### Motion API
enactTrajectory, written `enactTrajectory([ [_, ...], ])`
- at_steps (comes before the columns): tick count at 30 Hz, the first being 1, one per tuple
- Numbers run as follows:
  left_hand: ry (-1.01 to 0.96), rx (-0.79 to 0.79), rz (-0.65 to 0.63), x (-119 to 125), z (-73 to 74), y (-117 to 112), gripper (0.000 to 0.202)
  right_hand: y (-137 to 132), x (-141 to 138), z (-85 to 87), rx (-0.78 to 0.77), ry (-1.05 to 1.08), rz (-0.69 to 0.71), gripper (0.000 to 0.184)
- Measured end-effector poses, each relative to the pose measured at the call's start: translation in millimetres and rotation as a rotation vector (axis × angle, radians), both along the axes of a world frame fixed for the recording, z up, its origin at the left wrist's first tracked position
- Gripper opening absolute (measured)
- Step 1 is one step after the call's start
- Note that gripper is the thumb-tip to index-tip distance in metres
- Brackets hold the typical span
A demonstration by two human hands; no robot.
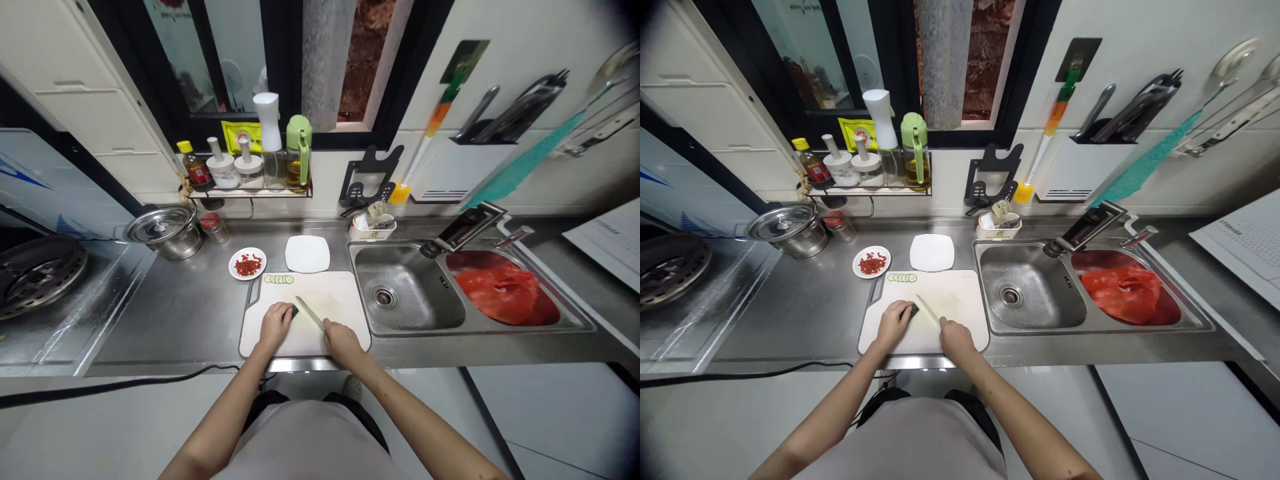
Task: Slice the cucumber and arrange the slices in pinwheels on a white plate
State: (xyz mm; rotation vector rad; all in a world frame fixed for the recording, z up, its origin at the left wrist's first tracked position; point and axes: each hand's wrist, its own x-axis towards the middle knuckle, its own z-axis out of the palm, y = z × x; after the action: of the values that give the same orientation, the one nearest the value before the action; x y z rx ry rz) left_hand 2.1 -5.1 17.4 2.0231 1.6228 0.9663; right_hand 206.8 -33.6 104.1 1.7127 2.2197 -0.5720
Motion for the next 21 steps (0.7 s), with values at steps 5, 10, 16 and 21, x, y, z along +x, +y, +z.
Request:
enactTrajectory([
  [5,-0.003,-0.004,0.005,0,-0.4,-1,0.025,2,-2,1.7,0.051,-0.012,0.023,0.022],
  [10,-0.064,-0.013,0.081,-3,0.4,-2,0.026,7,2,2.6,0.111,-0.062,0.051,0.024],
  [16,-0.212,-0.05,0.26,-8,10.3,1,0.031,13,15,-1.0,0.249,-0.071,0.129,0.035],
  [21,-0.25,-0.067,0.213,-7,25.0,13,0.028,16,22,-3.4,0.321,-0.025,0.163,0.042],
])
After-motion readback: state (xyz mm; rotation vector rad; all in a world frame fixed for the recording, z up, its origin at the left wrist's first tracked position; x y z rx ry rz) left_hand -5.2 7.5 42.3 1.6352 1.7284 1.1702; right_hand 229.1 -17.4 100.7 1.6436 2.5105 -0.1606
